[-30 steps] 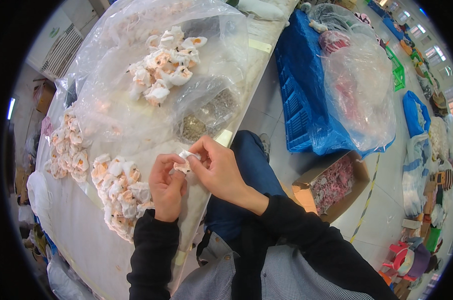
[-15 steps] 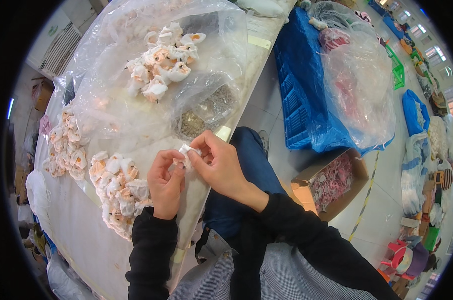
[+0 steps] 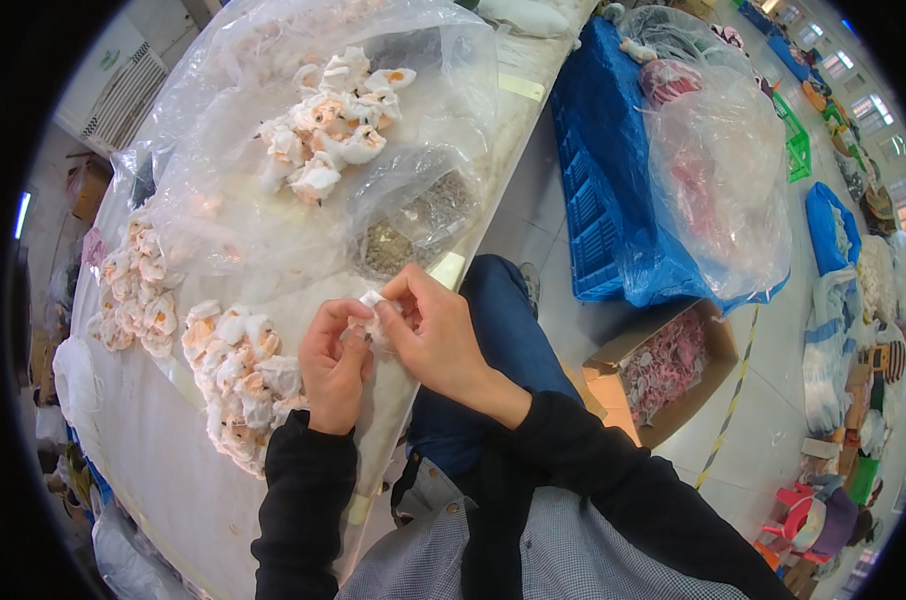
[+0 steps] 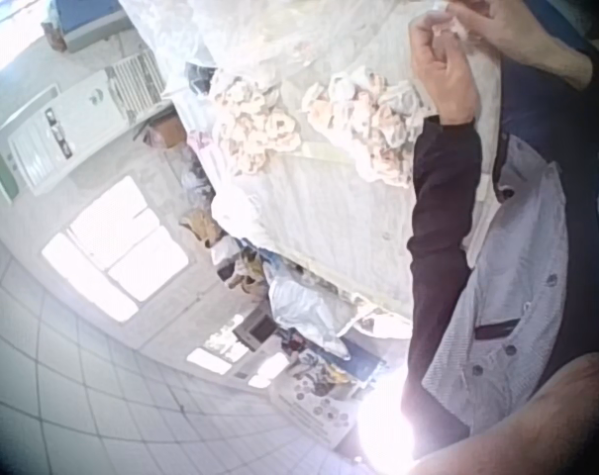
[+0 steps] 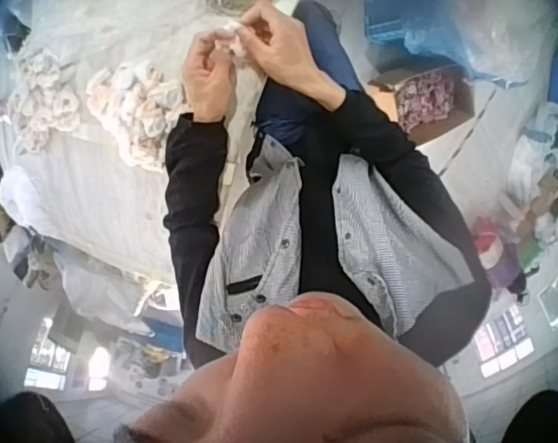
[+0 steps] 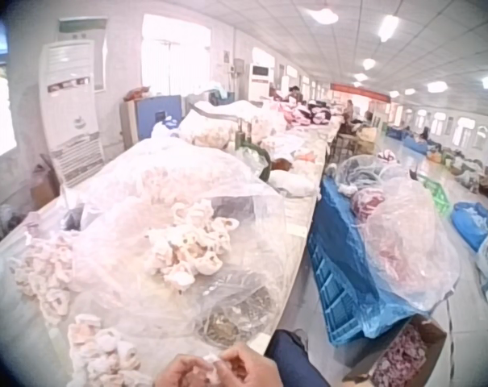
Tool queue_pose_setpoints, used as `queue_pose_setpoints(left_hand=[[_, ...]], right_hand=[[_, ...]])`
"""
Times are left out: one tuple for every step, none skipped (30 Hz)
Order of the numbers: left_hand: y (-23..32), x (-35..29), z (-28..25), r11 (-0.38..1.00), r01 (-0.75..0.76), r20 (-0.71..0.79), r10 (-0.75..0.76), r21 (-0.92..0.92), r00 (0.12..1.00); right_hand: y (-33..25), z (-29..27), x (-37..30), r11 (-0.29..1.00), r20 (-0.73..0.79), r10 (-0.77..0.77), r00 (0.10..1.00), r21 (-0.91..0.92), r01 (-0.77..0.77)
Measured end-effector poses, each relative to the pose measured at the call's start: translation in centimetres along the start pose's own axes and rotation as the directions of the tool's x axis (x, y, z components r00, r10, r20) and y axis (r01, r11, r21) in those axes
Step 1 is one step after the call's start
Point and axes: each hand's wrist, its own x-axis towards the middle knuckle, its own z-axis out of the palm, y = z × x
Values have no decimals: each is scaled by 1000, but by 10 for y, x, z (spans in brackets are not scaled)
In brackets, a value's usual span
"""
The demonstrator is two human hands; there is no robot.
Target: The person repeatedly picks up small white fluffy craft items and attaches small black pieces to them by hand. They place the finished items on a table covered with a plastic sheet.
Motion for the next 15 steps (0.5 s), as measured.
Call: queue_pose_setpoints(left_hand=[[2,-1,0,1000,4,0,-4,25,1000],[5,-1,1,999,2,4,-3,46,1000],[8,-1,2,998,1,7,-2,68,1000],[11,-1,3,998,-1,-4,1,70,1000],[15,-1,6,998,-1,-9,1,70,1000],[19,-2,9,998,0,-15,1,69,1000],[24,-4,13,999,-31,12,31,39,999],[30,-9,16,998,-60,34,60,12,998],[33,-12,17,996,-89,55,89,-17,994],[32,-12,16,998,-59,47,60,-23,997],[29,-12,15,999,-33,33,34,-27,999],[26,-10,14,999,-7,20,8,-33,1000],[22,-9,14,1000,3,-25,-4,-12,1000],[19,-7,14,1000,5,-49,-5,-2,999],[17,-6,13,1000,7,-74,-6,7,997]], right_hand=[[0,1,0,1000,0,12,1000,11,-12],[0,0,0,1000,2,11,1000,5,-11],[2,-2,0,1000,4,11,1000,0,-11],[4,-3,1,1000,6,11,1000,-6,-11],[8,-4,3,999,-23,-19,1000,-39,18],[12,-5,5,996,-52,-50,997,-74,46],[13,-6,7,991,-81,-82,993,-109,73],[10,-8,7,995,-80,-56,995,-85,49],[6,-12,8,998,-79,-30,996,-61,26],[3,-16,8,999,-76,-5,997,-37,2],[5,-17,6,1000,-112,-23,993,-20,21],[3,-20,1,986,-92,-129,987,-114,118],[-1,-23,-5,955,-63,-232,971,-204,215],[-7,-26,-11,907,-29,-326,945,-293,304],[-15,-28,-15,867,65,-373,926,-330,373]])
